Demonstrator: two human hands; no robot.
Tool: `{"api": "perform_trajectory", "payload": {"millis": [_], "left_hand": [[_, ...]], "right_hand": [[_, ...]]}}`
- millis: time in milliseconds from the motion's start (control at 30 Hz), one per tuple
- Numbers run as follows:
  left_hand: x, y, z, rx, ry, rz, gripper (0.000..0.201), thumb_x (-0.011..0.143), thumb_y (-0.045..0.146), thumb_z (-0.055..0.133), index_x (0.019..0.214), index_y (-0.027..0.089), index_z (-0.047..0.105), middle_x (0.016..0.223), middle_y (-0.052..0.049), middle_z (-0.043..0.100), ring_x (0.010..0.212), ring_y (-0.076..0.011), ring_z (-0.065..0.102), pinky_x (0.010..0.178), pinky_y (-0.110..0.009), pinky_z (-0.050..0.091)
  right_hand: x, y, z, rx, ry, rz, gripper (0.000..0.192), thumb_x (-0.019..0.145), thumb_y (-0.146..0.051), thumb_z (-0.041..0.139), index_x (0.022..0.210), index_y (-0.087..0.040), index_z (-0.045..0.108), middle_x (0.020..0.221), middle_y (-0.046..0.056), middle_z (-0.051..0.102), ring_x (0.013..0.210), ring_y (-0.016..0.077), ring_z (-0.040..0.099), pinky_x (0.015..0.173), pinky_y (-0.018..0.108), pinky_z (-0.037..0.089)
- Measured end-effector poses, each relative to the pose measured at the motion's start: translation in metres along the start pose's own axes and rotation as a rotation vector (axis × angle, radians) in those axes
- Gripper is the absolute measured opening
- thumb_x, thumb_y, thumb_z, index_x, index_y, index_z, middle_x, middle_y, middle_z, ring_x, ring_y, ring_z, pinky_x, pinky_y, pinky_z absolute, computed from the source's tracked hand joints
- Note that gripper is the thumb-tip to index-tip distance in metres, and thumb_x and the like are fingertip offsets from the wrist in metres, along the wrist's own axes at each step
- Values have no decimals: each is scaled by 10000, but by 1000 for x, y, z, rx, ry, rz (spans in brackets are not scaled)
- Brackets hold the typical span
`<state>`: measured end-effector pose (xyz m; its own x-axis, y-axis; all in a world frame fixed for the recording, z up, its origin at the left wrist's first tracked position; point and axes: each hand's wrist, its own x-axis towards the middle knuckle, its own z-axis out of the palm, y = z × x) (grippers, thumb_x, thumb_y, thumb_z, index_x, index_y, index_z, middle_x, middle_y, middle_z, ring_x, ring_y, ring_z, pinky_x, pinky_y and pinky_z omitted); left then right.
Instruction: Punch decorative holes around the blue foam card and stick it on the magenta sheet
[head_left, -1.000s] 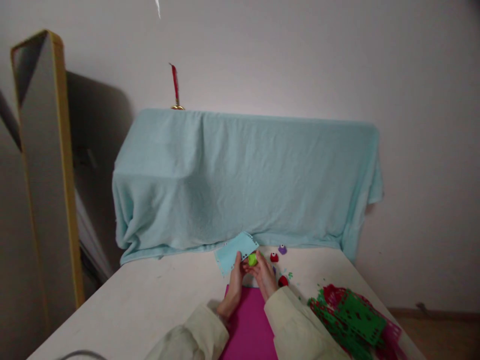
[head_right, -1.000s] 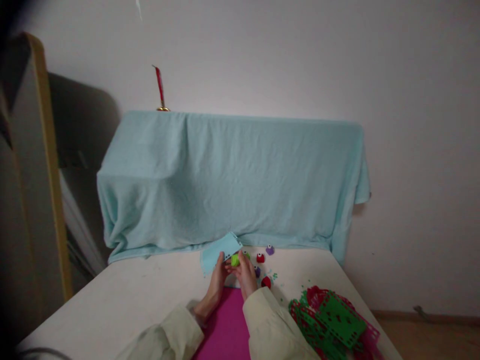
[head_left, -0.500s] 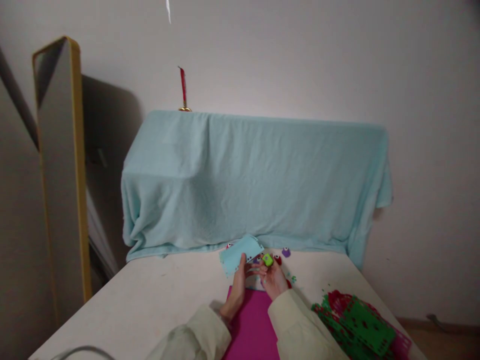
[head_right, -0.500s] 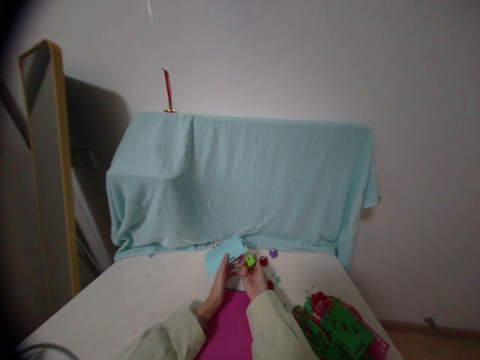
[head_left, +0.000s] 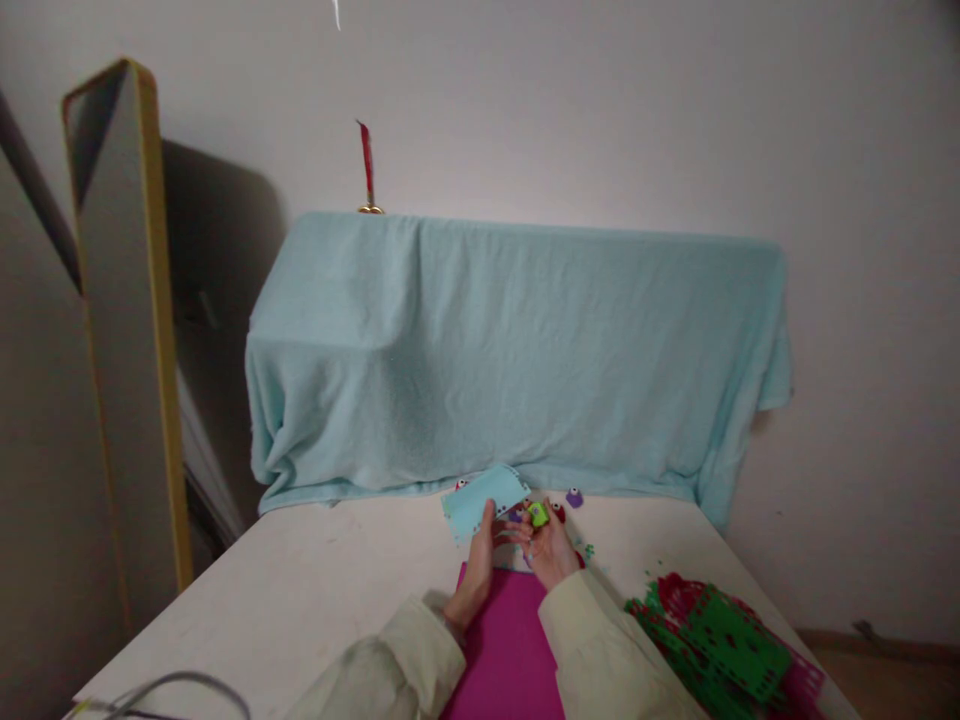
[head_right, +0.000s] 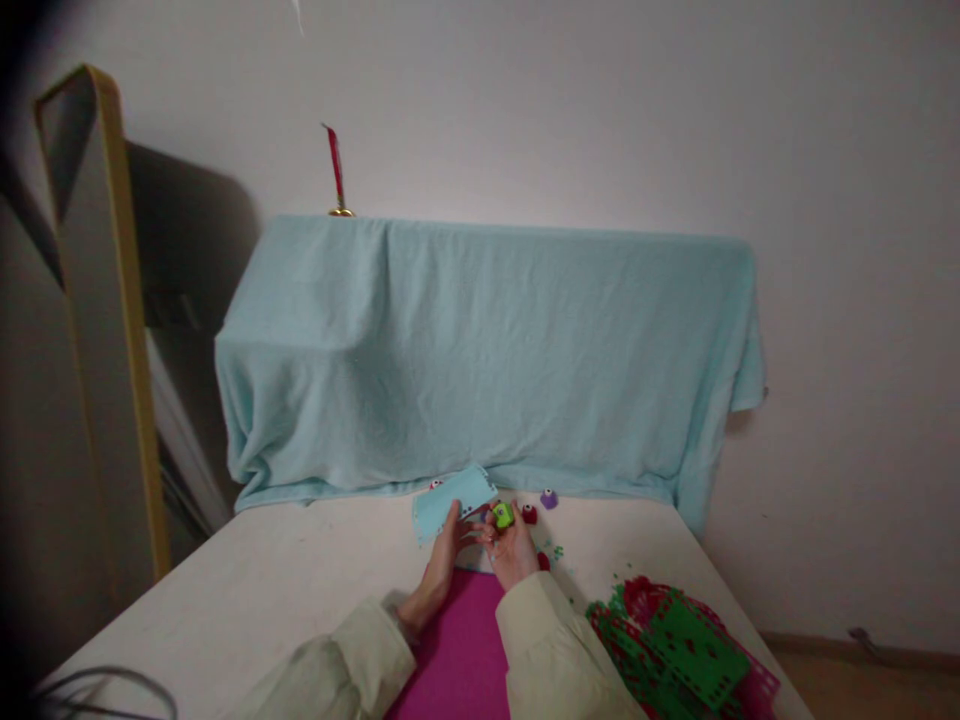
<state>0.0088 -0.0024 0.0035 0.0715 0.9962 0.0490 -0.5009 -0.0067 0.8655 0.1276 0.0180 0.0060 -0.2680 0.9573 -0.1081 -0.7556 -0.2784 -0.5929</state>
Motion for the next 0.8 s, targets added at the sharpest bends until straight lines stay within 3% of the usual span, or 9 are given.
{"api": "perform_trajectory", "payload": {"millis": [167, 300, 467, 633, 800], "left_hand": [[2, -1, 0, -11, 97, 36, 705, 747, 711, 501, 1008, 78, 669, 973, -159, 704, 853, -266, 666, 783, -377, 493], [2, -3, -2, -1, 131, 21, 691, 749, 711, 499, 966, 79, 675, 917, -144, 713, 796, -250, 671, 784, -369, 490], [5, -6, -6, -25, 185, 39, 634, 748, 684, 530, 971, 109, 675, 991, -126, 703, 908, -263, 654, 764, -355, 498], [7, -9, -8, -36, 194, 54, 637, 729, 664, 573, 1008, 99, 670, 999, -127, 701, 895, -257, 655, 747, -347, 506], [7, -9, -9, -33, 181, 36, 664, 730, 685, 550, 1005, 93, 668, 981, -131, 704, 869, -248, 662, 751, -341, 500]], "right_hand": [[4, -4, 8, -28, 7, -129, 359, 751, -576, 641, 819, -223, 637, 728, 10, 624, 719, 171, 598, 703, 327, 499], [-1, -2, 20, -173, -63, -234, 387, 753, -601, 619, 875, -235, 643, 787, 18, 647, 759, 183, 604, 681, 311, 480], [-16, 5, 36, -408, -93, -329, 335, 772, -549, 627, 871, -232, 666, 783, 29, 660, 772, 185, 602, 648, 276, 443], [-27, 3, 43, -472, -120, -323, 327, 808, -530, 595, 934, -236, 664, 781, 29, 657, 790, 187, 595, 664, 280, 437], [-19, 4, 34, -414, -147, -305, 329, 806, -525, 598, 912, -217, 648, 750, 31, 646, 749, 186, 598, 629, 279, 441]]}}
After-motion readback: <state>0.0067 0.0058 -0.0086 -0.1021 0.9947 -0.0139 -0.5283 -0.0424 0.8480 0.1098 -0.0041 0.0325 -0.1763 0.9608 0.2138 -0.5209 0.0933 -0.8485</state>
